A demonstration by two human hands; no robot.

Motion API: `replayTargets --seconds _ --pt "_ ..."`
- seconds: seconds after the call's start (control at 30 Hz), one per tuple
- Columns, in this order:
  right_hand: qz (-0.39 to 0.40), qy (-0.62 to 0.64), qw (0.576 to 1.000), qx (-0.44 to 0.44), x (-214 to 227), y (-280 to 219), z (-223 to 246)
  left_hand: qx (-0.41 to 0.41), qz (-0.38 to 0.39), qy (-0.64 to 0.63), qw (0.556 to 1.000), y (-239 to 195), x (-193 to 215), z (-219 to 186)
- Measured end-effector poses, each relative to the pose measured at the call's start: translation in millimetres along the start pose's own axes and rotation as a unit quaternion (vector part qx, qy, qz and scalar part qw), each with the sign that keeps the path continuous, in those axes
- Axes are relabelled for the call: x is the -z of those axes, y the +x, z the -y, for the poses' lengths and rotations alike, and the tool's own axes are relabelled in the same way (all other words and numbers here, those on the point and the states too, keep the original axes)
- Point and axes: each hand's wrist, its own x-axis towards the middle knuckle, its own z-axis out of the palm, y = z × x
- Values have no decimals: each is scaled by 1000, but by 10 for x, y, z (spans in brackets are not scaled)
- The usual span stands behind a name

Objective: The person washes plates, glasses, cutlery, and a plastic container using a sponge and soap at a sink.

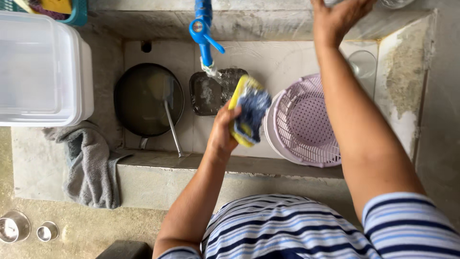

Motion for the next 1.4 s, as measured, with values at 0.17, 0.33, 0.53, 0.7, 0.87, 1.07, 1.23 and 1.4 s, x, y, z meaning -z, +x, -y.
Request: replayTargets --seconds 0.17,0.33,0.53,0.7,0.87,1.07,1.23,1.4 --pt "181 302 936 -33 548 -628 1832 9 -112 17 994 -649 297 -118" --pt "293 461 825 142 847 -481 3245 -40 -158 42 986 -1047 368 -295" --pt "183 295 925 151 771 -681 3491 -102 -159 7 982 -1197 508 -457" --pt "234 418 851 215 1044 -622 2760 -98 -165 -26 981 -1239 465 -566" --pt "354 -233 902 79 2382 -569 860 -106 -140 -30 984 -1342 496 -685" --pt "492 -307 746 -327 3156 -987 167 -94 -130 2 987 -1270 426 -656" --pt "332 -94 925 -160 3321 -964 443 -109 -101 30 988 -1121 193 -717" --pt "252 112 951 -143 2194 -1165 464 -126 -101 22 987 -1159 189 -828"
